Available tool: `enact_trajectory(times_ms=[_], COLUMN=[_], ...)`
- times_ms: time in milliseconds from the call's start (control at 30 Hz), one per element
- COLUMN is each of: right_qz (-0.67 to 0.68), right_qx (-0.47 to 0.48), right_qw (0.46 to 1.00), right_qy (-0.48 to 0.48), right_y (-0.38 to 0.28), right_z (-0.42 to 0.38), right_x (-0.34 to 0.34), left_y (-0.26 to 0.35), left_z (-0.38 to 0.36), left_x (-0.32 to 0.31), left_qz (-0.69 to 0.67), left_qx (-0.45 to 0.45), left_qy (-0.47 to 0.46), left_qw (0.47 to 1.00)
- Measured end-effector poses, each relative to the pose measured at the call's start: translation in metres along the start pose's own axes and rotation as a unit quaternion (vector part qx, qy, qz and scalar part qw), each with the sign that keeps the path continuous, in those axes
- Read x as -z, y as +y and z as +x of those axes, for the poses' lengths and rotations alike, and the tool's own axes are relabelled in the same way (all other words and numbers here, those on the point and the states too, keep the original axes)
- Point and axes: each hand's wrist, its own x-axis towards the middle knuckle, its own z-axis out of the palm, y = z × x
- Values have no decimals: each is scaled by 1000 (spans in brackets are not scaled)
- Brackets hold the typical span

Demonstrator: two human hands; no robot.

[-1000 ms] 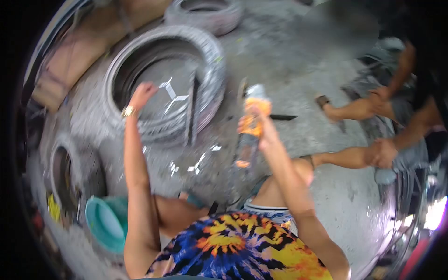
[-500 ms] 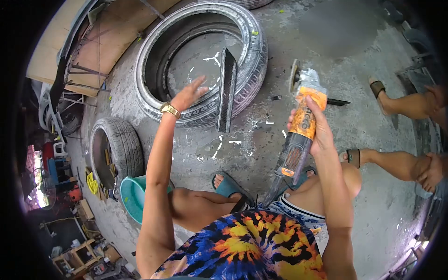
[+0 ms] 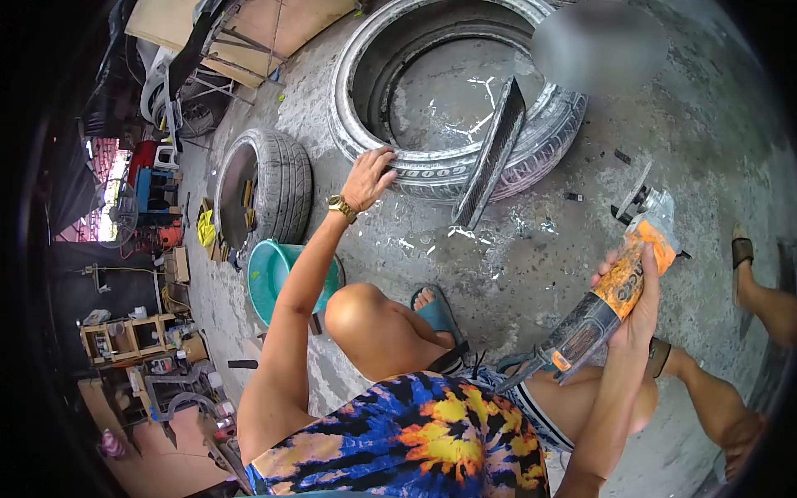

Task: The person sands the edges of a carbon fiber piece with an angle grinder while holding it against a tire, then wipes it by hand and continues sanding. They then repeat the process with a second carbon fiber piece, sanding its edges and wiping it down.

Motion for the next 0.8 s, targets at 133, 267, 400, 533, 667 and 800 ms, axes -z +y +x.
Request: enact_trajectory(times_ms=[133, 267, 400, 533, 667, 800], right_qz=[0, 9, -21, 3, 3, 19], right_qx=[-2, -9, -14, -7, 4, 6], right_qw=[1000, 1000, 997, 1000, 1000, 1000], right_qy=[-1, 15, 69, 17, -10, -2], right_y=[1, 1, 1, 6, 15, 18], right_z=[-3, 0, -1, 13, 19, 14], right_x=[2, 14, 8, 16, 15, 3], left_y=[-26, -41, -28, 4, -8, -5], left_z=[-3, -7, 12, 83, 121, 130], left_x=[12, 11, 0, -14, -63, -76], left_qz=[41, 53, 13, -79, -119, -79], left_qx=[8, 7, 66, 152, 180, 203], left_qy=[-8, 19, 20, -174, -223, -232], left_qw=[999, 998, 998, 970, 951, 948])
